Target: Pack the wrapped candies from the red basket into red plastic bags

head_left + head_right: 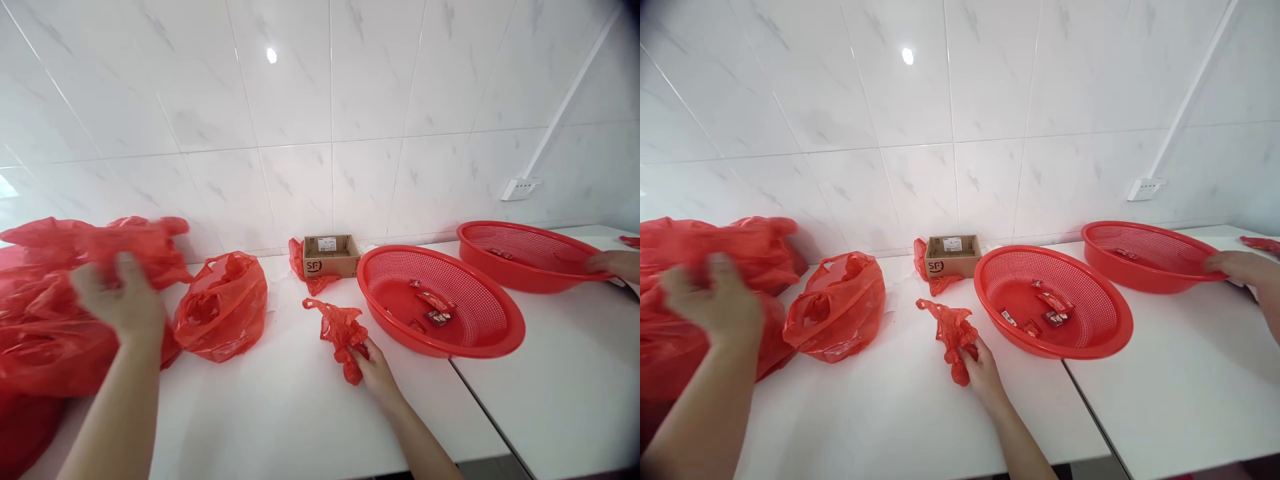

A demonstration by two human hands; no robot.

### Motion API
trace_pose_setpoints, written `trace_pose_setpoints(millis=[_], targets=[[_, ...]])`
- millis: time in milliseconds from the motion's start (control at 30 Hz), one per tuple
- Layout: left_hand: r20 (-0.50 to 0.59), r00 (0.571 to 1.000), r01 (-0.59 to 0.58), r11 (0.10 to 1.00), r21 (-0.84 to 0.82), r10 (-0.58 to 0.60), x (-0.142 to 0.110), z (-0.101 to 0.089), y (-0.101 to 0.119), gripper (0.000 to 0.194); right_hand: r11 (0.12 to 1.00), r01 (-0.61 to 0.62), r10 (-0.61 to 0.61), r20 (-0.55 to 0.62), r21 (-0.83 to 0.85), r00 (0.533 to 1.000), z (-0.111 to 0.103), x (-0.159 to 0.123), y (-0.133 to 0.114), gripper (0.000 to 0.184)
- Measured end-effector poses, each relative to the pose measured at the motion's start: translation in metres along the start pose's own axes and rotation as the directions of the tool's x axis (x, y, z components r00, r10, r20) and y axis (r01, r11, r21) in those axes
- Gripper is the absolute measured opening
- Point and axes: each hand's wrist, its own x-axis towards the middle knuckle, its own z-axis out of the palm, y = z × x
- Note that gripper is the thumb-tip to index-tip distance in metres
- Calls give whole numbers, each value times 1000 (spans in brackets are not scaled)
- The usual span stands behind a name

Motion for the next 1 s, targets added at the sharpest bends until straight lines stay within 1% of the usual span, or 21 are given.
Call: trace_pose_setpoints(millis=[67,100,167,200,233,267,300,367,467,533,567,600,633,667,700,733,800,833,867,933,1000], targets=[[174,984,4,989,145,-30,-16,17,-13,23,1000,9,-9,5,3,1000,1,0,1,31],[297,952,7,980,198,-66,-25,26,-20,21,1000,15,-15,12,5,1000,1,-1,1,32],[512,845,7,960,278,-154,-43,40,-32,16,1000,23,-23,26,15,999,2,-2,1,34],[583,789,2,949,314,-195,-48,45,-37,15,999,25,-26,29,23,999,3,-2,0,36],[626,746,-6,938,346,-226,-49,49,-39,13,999,26,-27,27,30,999,3,-3,-1,37],[648,720,-17,927,374,-248,-48,50,-39,11,999,26,-26,17,38,1000,4,-4,-2,39],[655,709,-29,918,396,-261,-45,50,-37,9,998,27,-27,3,49,1000,5,-4,-3,40],[635,728,-50,904,425,-258,-35,46,-26,10,996,27,-25,-25,85,999,6,-6,-8,44],[554,811,-74,905,419,-190,-34,37,6,22,989,18,-11,-53,147,999,8,-7,-17,51],[522,846,-105,927,360,-106,-54,36,27,35,987,9,-2,-43,162,999,9,-10,-23,50],[530,846,-123,944,306,-61,-70,38,36,43,985,5,-1,-26,170,1000,10,-13,-26,48],[568,823,-137,959,247,-29,-88,42,42,49,983,-4,3,6,183,1000,11,-16,-29,45],[641,768,-136,979,155,5,-107,47,47,56,980,-25,15,49,200,999,12,-20,-32,43],[716,698,-16,999,36,-15,-127,52,49,68,975,-59,37,103,215,994,13,-25,-35,41],[752,655,138,990,-27,-71,-144,57,49,71,969,-103,68,162,225,984,13,-29,-38,41],[799,587,310,948,-74,-130,-159,60,47,66,961,-160,109,226,224,968,13,-33,-39,42],[858,458,595,797,-101,-233,-178,62,40,41,937,-282,205,330,205,921,8,-38,-40,45],[868,419,679,726,-105,-266,-181,59,35,29,916,-339,252,347,215,903,2,-38,-40,45],[863,408,735,668,-116,-299,-182,55,30,24,889,-388,295,343,243,892,-5,-37,-38,44],[807,454,787,595,-163,-379,-178,44,16,26,837,-434,350,283,332,893,-22,-31,-36,41],[730,497,823,522,-225,-469,-171,33,5,27,800,-379,351,150,464,924,-38,-27,-36,38]])
